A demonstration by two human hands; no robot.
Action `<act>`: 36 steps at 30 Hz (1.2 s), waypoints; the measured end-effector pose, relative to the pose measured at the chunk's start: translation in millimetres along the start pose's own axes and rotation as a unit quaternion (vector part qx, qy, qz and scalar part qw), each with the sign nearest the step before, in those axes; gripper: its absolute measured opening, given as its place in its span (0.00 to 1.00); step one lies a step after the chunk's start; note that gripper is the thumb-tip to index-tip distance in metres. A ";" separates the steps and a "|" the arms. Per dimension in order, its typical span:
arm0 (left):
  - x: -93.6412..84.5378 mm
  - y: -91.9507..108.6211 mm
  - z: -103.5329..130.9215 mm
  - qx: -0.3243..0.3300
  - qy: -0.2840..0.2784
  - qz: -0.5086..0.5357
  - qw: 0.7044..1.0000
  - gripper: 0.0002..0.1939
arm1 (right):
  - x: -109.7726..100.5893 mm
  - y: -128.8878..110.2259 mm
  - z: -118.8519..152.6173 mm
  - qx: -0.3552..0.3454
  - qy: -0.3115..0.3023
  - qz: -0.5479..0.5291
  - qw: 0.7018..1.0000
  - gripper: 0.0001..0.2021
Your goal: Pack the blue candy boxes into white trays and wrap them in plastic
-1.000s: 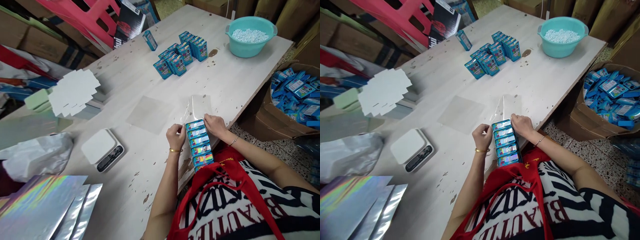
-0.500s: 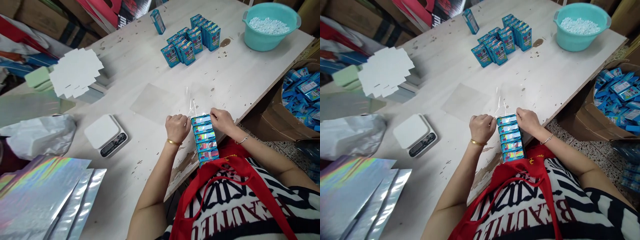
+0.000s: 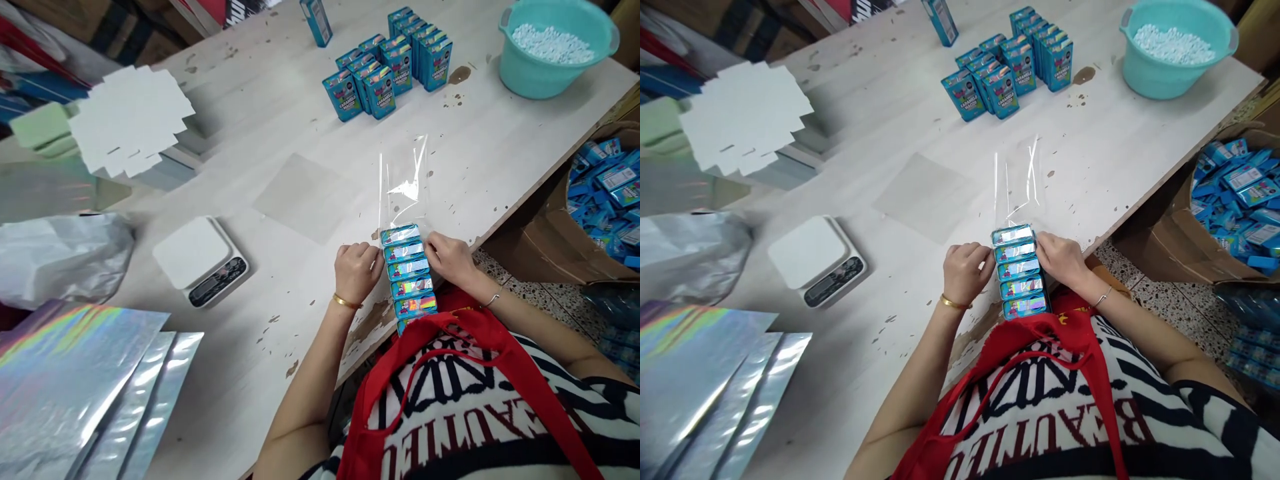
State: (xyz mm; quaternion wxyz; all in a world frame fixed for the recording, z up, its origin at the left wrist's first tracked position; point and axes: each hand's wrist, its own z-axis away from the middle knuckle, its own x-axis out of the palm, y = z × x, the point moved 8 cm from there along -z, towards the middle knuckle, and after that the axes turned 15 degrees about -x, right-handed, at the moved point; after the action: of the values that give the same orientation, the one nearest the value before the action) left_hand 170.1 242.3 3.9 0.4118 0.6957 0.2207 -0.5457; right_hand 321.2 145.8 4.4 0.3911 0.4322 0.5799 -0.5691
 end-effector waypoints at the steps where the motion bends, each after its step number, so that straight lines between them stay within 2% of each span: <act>1: 3.8 -2.1 0.6 -0.010 0.010 -0.002 1.000 0.14 | 2.8 3.3 1.5 0.014 -0.002 0.011 1.000 0.14; 4: 18.2 -9.7 -2.0 -0.055 0.030 -0.017 0.998 0.10 | 10.7 15.1 2.8 0.054 -0.014 0.035 0.998 0.16; 8: 41.4 -16.0 -5.4 -0.096 -0.016 -0.047 0.994 0.13 | 23.2 21.1 2.2 0.060 -0.074 0.059 0.994 0.19; 12: 46.3 -12.5 7.9 -0.064 -0.046 -0.067 0.995 0.12 | 34.4 15.0 7.4 0.034 -0.127 0.059 0.990 0.21; 19: 44.4 -14.8 43.5 -0.019 -0.092 -0.097 0.991 0.11 | 42.5 0.1 16.3 -0.015 -0.149 0.041 0.988 0.20; 23: 37.9 -4.7 70.6 0.054 -0.121 -0.078 0.988 0.11 | 41.9 -15.6 30.2 -0.086 -0.174 0.029 0.981 0.17; 27: 29.1 13.7 106.9 0.125 -0.143 -0.035 0.981 0.14 | 42.7 -27.3 57.6 -0.158 -0.196 -0.001 0.968 0.16; 31: 26.5 29.6 145.1 0.144 -0.155 0.009 0.977 0.17 | 43.1 -35.1 83.0 -0.216 -0.220 -0.073 0.949 0.13; 34: 24.7 34.2 170.6 0.135 -0.134 0.017 0.982 0.20 | 43.3 -43.3 96.3 -0.266 -0.239 -0.133 0.924 0.13; 36: 22.9 36.3 179.3 0.132 -0.119 0.013 0.984 0.21 | 44.5 -43.6 99.5 -0.279 -0.244 -0.158 0.915 0.14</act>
State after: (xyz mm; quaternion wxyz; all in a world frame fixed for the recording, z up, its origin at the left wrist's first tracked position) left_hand 101.0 72.7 -17.3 0.3468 0.6772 0.0869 -0.6431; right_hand 261.9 50.0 -28.3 0.5299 0.0563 0.6624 -0.5266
